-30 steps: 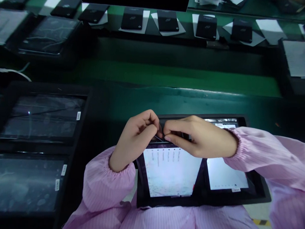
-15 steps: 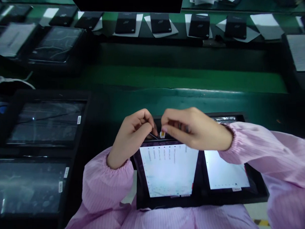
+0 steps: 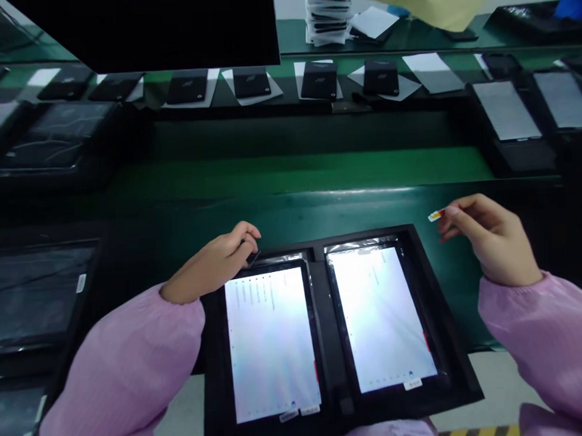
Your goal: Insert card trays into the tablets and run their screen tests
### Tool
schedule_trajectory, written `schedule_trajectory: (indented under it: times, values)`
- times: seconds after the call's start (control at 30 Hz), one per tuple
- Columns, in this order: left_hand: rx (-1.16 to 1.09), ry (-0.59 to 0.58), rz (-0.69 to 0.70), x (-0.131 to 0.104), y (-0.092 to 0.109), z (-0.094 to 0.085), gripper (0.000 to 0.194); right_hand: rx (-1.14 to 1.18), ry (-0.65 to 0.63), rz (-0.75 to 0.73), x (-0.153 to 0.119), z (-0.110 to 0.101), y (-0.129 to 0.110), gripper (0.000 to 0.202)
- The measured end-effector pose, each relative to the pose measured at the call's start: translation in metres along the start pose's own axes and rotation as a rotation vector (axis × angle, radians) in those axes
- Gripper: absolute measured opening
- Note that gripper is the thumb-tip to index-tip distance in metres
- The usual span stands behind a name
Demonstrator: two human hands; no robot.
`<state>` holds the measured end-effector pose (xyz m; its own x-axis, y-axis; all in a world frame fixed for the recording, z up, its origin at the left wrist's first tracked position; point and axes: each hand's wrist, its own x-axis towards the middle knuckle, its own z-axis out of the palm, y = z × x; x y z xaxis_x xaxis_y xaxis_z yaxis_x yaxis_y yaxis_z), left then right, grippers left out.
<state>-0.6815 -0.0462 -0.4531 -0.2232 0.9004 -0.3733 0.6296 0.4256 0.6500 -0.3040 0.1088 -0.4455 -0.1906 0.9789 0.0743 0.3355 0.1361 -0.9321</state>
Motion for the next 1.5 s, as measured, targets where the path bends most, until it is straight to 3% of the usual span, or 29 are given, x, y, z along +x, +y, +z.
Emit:
schedule_trajectory:
  times: [0.1, 0.2, 0.27, 0.4, 0.53, 0.67, 0.77, 0.87, 0.93, 1.0, 1.07, 1.13, 1.17, 1.2, 1.23, 1.33, 1.4, 1.5]
  values:
    - [0.034, 0.017, -0.062, -0.001, 0.012, 0.000, 0.027, 0.034, -0.026, 0.016, 0.000, -0.006, 0.012, 0.024]
    - [-0.025, 0.218, -0.129, 0.003, 0.016, 0.007, 0.029, 0.079, -0.034, -0.005, 0.009, -0.007, 0.020, 0.022]
    - [-0.022, 0.250, -0.156, 0.008, 0.015, 0.014, 0.032, 0.123, -0.044, -0.005, 0.016, -0.006, 0.028, 0.022]
    - [0.119, 0.062, -0.103, 0.011, 0.014, 0.020, 0.047, 0.174, -0.087, 0.017, 0.019, -0.002, 0.041, 0.022]
    - [0.125, -0.102, -0.161, -0.003, 0.016, 0.010, 0.070, 0.187, -0.112, 0.031, 0.009, 0.001, 0.045, 0.020]
    - [0.060, -0.231, -0.124, -0.014, 0.016, 0.005, 0.065, 0.221, -0.084, 0.044, 0.005, 0.004, 0.046, 0.018]
    - [0.037, -0.123, -0.059, -0.005, 0.012, 0.004, 0.063, 0.236, -0.079, 0.050, 0.008, 0.004, 0.045, 0.019]
    - [0.041, 0.024, -0.093, 0.018, 0.008, -0.012, 0.075, 0.231, -0.088, 0.044, 0.013, 0.003, 0.044, 0.019]
    - [0.066, 0.024, -0.161, 0.034, 0.010, -0.027, 0.083, 0.220, -0.093, 0.035, 0.014, 0.003, 0.044, 0.020]
    - [0.187, 0.056, -0.071, 0.043, 0.021, -0.033, 0.079, 0.206, -0.099, 0.024, 0.014, 0.005, 0.044, 0.023]
    - [0.342, 0.165, 0.179, 0.043, 0.041, -0.019, 0.063, 0.190, -0.099, 0.009, 0.014, 0.008, 0.046, 0.028]
    - [0.448, 0.191, 0.432, 0.038, 0.063, 0.017, 0.054, 0.173, -0.096, -0.003, 0.014, 0.011, 0.049, 0.032]
    - [0.499, 0.109, 0.526, 0.035, 0.073, 0.040, 0.051, 0.169, -0.094, -0.007, 0.014, 0.013, 0.051, 0.033]
    - [0.568, 0.015, 0.585, 0.032, 0.082, 0.065, 0.048, 0.170, -0.093, -0.008, 0.014, 0.014, 0.053, 0.033]
    - [0.633, -0.007, 0.608, 0.031, 0.088, 0.089, 0.046, 0.177, -0.087, -0.008, 0.014, 0.016, 0.055, 0.034]
    - [0.683, 0.021, 0.584, 0.033, 0.095, 0.141, 0.037, 0.233, -0.033, -0.003, 0.009, 0.022, 0.064, 0.031]
    - [0.602, 0.069, 0.534, 0.035, 0.094, 0.150, 0.029, 0.285, 0.029, 0.018, 0.002, 0.026, 0.070, 0.029]
    - [0.472, 0.110, 0.507, 0.030, 0.098, 0.136, 0.018, 0.366, 0.134, 0.037, -0.012, 0.028, 0.070, 0.022]
